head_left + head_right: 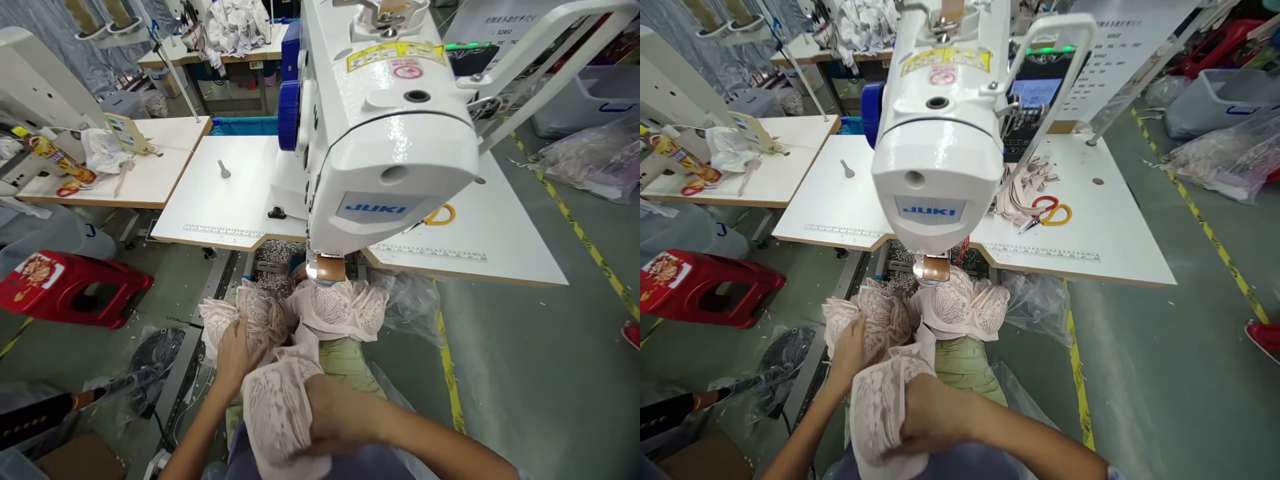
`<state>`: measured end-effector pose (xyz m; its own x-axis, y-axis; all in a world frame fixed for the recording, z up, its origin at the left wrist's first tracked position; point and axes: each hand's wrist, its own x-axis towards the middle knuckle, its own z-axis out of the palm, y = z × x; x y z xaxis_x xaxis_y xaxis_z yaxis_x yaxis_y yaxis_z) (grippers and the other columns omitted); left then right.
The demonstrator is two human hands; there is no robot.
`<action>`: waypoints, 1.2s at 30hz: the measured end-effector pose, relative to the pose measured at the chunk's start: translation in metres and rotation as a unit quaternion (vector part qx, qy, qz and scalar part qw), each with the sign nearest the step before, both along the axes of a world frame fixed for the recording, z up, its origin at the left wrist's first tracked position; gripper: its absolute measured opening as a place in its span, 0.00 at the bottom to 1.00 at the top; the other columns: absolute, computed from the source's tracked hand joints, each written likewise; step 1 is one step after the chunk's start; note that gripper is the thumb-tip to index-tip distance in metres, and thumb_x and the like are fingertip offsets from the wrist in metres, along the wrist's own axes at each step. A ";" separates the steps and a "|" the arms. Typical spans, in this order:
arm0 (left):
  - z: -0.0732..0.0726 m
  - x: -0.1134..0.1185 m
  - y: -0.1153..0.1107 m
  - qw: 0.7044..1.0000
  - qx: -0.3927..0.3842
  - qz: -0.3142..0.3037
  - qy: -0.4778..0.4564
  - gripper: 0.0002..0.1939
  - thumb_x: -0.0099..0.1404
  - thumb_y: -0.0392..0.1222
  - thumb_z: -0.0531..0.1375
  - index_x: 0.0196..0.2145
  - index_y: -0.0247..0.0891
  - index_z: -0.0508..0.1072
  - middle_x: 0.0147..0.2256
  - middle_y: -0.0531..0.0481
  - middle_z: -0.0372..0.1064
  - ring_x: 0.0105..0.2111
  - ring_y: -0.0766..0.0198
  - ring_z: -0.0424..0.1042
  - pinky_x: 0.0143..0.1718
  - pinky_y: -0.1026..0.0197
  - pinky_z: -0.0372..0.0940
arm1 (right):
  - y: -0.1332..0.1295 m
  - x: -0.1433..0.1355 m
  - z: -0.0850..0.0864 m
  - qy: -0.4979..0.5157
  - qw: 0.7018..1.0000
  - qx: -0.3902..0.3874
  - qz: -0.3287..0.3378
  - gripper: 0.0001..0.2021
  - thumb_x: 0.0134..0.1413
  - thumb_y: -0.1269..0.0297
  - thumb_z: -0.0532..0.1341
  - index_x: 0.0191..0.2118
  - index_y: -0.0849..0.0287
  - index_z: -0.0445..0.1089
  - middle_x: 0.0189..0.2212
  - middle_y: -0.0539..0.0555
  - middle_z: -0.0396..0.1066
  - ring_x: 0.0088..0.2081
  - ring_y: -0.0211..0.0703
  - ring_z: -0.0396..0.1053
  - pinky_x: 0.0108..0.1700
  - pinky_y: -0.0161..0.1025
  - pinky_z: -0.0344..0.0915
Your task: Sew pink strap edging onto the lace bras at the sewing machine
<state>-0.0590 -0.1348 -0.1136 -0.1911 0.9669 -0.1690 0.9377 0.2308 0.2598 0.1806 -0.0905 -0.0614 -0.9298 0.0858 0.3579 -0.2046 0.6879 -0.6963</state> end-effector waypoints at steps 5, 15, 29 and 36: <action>-0.043 -0.012 -0.015 0.998 -0.058 0.010 0.038 0.15 0.62 0.32 0.54 0.46 0.35 0.72 0.39 0.40 0.69 0.41 0.51 0.69 0.40 0.55 0.61 | -0.002 0.064 0.040 -0.054 0.997 -0.046 -0.040 0.22 0.67 0.54 0.46 0.30 0.54 0.73 0.26 0.52 0.73 0.31 0.42 0.68 0.33 0.37 0.61; 0.011 -0.066 0.009 0.993 0.032 0.112 -0.019 0.23 0.66 0.38 0.51 0.58 0.28 0.63 0.58 0.26 0.57 0.62 0.37 0.51 0.59 0.35 0.46 | 0.019 0.097 0.062 -0.187 0.971 -0.109 -0.103 0.16 0.65 0.62 0.51 0.28 0.55 0.70 0.25 0.52 0.71 0.28 0.41 0.66 0.33 0.37 0.59; 0.062 0.151 0.106 0.772 -0.158 -0.172 -0.592 0.18 0.67 0.56 0.55 0.35 0.36 0.71 0.32 0.50 0.68 0.32 0.63 0.66 0.35 0.64 0.62 | 0.082 0.155 0.109 -0.282 0.908 -0.277 -0.139 0.17 0.65 0.54 0.54 0.31 0.60 0.71 0.20 0.46 0.64 0.23 0.33 0.59 0.27 0.31 0.56; 0.040 0.142 0.107 0.857 -0.103 -0.138 -0.486 0.25 0.68 0.61 0.50 0.27 0.37 0.67 0.25 0.53 0.61 0.29 0.63 0.62 0.31 0.63 0.58 | 0.267 0.139 0.048 -0.175 0.718 -0.145 -0.658 0.14 0.64 0.56 0.56 0.44 0.63 0.69 0.46 0.61 0.73 0.47 0.48 0.67 0.47 0.39 0.59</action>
<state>0.0834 -0.0277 -0.0736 0.3681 0.8827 -0.2920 0.3270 0.1710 0.9294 0.3195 0.1762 -0.0135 -0.0050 0.9961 -0.0877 0.7114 -0.0581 -0.7003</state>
